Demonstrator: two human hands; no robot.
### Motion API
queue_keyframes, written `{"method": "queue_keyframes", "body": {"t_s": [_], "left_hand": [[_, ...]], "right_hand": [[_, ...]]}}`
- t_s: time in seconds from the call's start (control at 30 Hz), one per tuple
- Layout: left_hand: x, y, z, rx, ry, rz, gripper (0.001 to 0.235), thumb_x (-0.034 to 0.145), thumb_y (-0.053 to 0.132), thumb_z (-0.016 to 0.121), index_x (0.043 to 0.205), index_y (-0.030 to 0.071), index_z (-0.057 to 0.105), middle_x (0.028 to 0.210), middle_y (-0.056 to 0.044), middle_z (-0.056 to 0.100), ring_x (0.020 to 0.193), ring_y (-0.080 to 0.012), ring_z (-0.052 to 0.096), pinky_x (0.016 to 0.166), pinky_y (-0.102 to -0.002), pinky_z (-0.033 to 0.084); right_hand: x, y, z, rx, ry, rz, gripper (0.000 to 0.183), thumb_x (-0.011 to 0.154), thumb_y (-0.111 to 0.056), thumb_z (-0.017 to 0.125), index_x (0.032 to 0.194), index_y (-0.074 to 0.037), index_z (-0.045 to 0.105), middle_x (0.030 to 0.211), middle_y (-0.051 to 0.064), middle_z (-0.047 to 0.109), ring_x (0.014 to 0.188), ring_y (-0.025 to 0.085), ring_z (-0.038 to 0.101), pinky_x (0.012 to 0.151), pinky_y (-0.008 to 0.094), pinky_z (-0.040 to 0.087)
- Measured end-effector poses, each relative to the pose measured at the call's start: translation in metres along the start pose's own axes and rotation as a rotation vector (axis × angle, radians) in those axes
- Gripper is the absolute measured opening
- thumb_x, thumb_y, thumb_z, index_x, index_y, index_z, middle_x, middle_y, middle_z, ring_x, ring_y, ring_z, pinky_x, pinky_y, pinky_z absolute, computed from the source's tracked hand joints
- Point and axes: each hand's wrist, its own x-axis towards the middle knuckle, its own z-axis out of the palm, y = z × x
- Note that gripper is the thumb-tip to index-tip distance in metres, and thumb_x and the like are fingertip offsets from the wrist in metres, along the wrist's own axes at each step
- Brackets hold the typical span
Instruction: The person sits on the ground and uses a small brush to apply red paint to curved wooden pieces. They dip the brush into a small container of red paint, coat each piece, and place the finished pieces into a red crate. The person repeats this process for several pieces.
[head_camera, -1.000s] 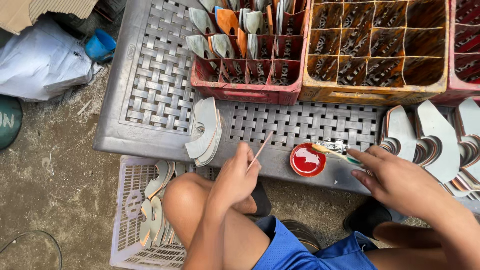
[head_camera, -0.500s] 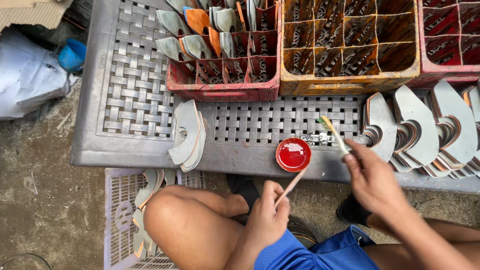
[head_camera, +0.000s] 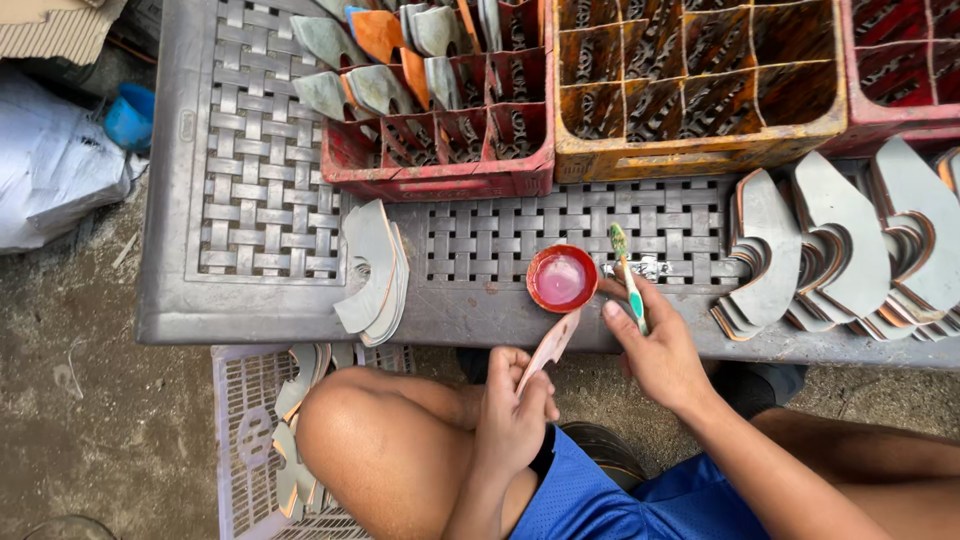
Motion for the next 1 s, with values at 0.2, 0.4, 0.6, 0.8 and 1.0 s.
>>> {"method": "queue_keyframes", "body": {"t_s": [0.2,0.4,0.6,0.8,1.0], "left_hand": [[0.024,0.005,0.004,-0.005,0.085,0.007,0.016,0.099,0.005,0.052,0.112,0.002,0.044,0.081,-0.007,0.062,0.057,-0.0091,0.061,0.051,-0.024,0.05],[0.002,0.004,-0.011,0.031,0.015,-0.035,0.017,0.098,0.006,0.053,0.111,0.002,0.044,0.076,-0.007,0.059,0.054,-0.009,0.058,0.05,-0.025,0.049],[-0.018,0.003,-0.009,0.204,-0.049,0.196,0.036,0.093,0.011,0.075,0.114,0.002,0.046,0.081,-0.005,0.059,0.07,-0.0056,0.055,0.061,-0.022,0.049],[-0.02,0.02,-0.016,0.076,-0.106,-0.044,0.034,0.095,0.018,0.068,0.113,0.003,0.044,0.078,-0.004,0.061,0.06,-0.0063,0.058,0.053,-0.023,0.05],[-0.021,0.026,-0.02,0.056,-0.088,-0.038,0.033,0.098,0.018,0.067,0.114,0.002,0.044,0.078,-0.005,0.061,0.059,-0.0069,0.059,0.054,-0.023,0.051]], "right_hand": [[0.022,-0.027,-0.004,-0.437,0.155,-0.492,0.048,0.108,-0.03,0.059,0.147,-0.003,0.054,0.1,0.02,0.062,0.08,0.026,0.059,0.07,0.04,0.049],[-0.007,-0.045,-0.052,-0.891,0.318,-0.227,0.048,0.102,-0.023,0.051,0.147,-0.007,0.054,0.113,0.025,0.06,0.087,0.046,0.065,0.075,0.054,0.052],[-0.038,-0.014,-0.04,-1.044,0.291,-0.13,0.06,0.093,-0.016,0.054,0.153,-0.009,0.049,0.11,0.021,0.064,0.082,0.047,0.067,0.073,0.056,0.054],[-0.035,0.008,-0.014,-0.973,0.354,-0.065,0.05,0.099,-0.013,0.052,0.148,-0.004,0.051,0.107,0.024,0.062,0.08,0.047,0.066,0.074,0.056,0.054],[-0.036,0.002,-0.016,-0.967,0.104,-0.148,0.052,0.093,-0.013,0.053,0.144,-0.01,0.054,0.104,0.019,0.064,0.083,0.044,0.068,0.075,0.054,0.055]]}}
